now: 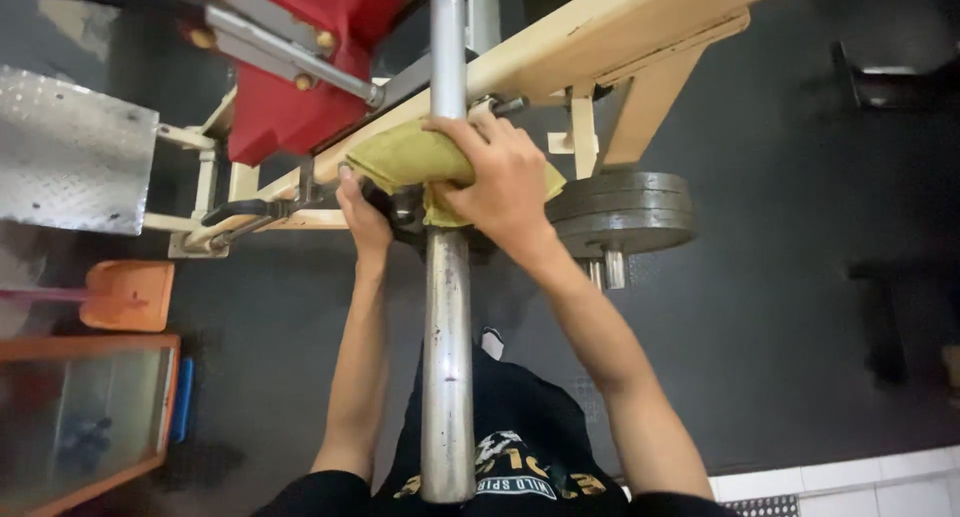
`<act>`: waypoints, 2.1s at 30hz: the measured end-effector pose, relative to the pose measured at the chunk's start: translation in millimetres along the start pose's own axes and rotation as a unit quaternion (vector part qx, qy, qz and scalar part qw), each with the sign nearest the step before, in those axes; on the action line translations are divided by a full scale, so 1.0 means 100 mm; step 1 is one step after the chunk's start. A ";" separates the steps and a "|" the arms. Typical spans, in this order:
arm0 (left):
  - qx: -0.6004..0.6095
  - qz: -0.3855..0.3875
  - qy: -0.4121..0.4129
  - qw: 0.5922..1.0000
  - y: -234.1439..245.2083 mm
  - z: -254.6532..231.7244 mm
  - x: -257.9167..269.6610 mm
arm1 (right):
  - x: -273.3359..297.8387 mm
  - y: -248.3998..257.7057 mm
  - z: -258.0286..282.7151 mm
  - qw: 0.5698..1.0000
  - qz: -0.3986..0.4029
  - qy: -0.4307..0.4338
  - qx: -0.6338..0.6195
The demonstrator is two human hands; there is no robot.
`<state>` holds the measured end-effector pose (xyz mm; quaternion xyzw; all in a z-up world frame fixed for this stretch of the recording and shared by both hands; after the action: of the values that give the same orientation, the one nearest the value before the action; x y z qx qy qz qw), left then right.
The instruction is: Wiping down weight plates and a weight-lifting machine using a yellow cleaning cloth.
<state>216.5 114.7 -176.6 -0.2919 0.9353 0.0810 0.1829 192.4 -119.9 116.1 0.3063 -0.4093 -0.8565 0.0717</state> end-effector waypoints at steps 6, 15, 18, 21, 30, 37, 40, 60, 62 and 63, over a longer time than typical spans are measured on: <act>0.110 -0.006 0.147 0.983 0.01 -0.46 -0.04 | 0.15 0.06 0.00 0.993 -0.117 0.026 -0.004; 0.022 0.304 -0.038 0.951 -0.08 -2.22 -0.49 | 0.76 -0.49 -0.60 0.961 -0.204 -0.064 -0.173; 0.064 0.392 -0.045 0.916 -0.14 -2.44 -0.53 | 1.45 -1.34 -1.25 0.868 -0.281 -0.202 -0.358; 0.010 0.392 -0.192 0.900 -0.24 -2.81 -0.59 | 1.98 -1.94 -1.58 0.798 -0.327 -0.305 -0.404; -0.070 0.533 -0.179 0.824 -0.49 -2.78 -0.73 | 2.43 -1.47 -1.49 0.778 -0.405 -0.348 -0.330; -0.018 0.499 -0.132 0.856 -0.49 -2.40 -0.70 | 0.80 -0.12 -0.07 0.964 -0.220 -0.142 -0.041; -0.023 0.497 -0.119 0.859 -0.51 -2.36 -0.72 | 0.57 0.08 -0.01 0.971 -0.195 -0.138 -0.003; -0.003 0.504 -0.121 0.855 -0.50 -2.35 -0.77 | 0.43 -0.15 -0.65 0.969 -0.161 -0.125 -0.140; -0.019 0.523 -0.102 0.846 -0.52 -2.38 -0.76 | 0.48 -0.18 -0.63 0.967 -0.172 -0.122 -0.142; -0.019 0.521 -0.103 0.847 -0.52 -2.38 -0.76 | 0.48 -0.19 -0.64 0.968 -0.171 -0.120 -0.142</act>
<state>234.7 50.1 69.4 0.2453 0.9239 0.2118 0.2032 193.2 -167.4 48.7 0.2537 -0.2308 -0.9357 -0.0831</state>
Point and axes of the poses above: each hand's wrist, its own x-axis away from the middle knuckle, its own y-axis out of the back of the hand, z = x × y, the point moved 5 cm from there along -x, towards the middle knuckle
